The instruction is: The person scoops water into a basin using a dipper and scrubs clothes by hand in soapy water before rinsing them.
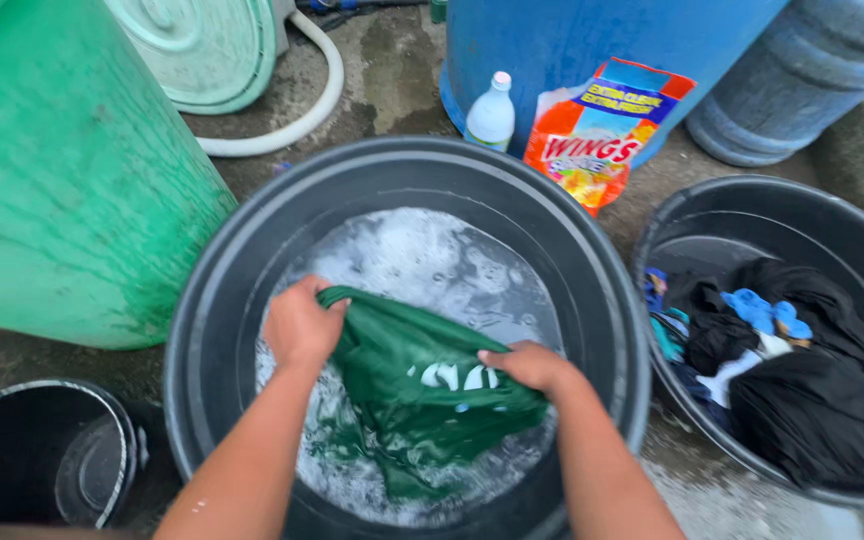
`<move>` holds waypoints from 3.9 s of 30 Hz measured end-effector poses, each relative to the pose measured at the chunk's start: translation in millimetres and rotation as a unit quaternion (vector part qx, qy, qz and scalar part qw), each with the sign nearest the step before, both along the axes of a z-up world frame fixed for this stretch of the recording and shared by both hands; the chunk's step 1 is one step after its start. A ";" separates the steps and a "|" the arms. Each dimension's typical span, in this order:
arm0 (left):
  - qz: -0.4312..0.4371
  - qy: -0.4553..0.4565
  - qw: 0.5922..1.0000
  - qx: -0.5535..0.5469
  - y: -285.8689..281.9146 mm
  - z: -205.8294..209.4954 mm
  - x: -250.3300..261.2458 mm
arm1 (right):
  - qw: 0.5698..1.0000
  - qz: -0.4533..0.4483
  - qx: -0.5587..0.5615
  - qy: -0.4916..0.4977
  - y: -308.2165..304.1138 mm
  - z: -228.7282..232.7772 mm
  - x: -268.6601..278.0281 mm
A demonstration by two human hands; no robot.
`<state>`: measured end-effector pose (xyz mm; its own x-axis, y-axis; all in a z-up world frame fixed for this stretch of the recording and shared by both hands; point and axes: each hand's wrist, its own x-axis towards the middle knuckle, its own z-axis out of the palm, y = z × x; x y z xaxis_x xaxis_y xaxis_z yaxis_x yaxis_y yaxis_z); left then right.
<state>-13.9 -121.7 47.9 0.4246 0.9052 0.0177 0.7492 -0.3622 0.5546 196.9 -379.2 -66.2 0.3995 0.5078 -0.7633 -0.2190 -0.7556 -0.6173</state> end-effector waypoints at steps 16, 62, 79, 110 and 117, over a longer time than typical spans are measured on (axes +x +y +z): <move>-0.148 0.246 0.941 -0.177 24.5 -184.2 47.4 | 0.938 0.042 -0.177 -0.294 41.7 -77.7 15.7; 0.061 -0.285 0.879 -0.377 29.1 -136.9 9.8 | 0.703 -0.253 0.060 -0.662 66.3 -83.9 -21.4; 0.099 -0.502 0.640 -0.573 -35.3 -188.0 0.7 | 0.913 -0.103 0.091 -0.385 157.3 15.0 -143.6; 0.125 -0.426 0.632 -0.635 -53.4 -174.7 18.1 | 0.916 -0.178 0.077 -0.351 108.1 -20.1 -111.2; 0.105 -0.441 0.659 -0.600 -3.4 -170.7 -41.4 | 0.792 -0.356 0.081 -0.489 14.7 -105.7 -69.7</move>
<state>-55.2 -125.1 -122.8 0.5912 0.5295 -0.6084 -0.0920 0.7937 0.6014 127.2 -364.4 -172.0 0.9888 -0.0513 0.1399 0.0891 -0.5494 -0.8308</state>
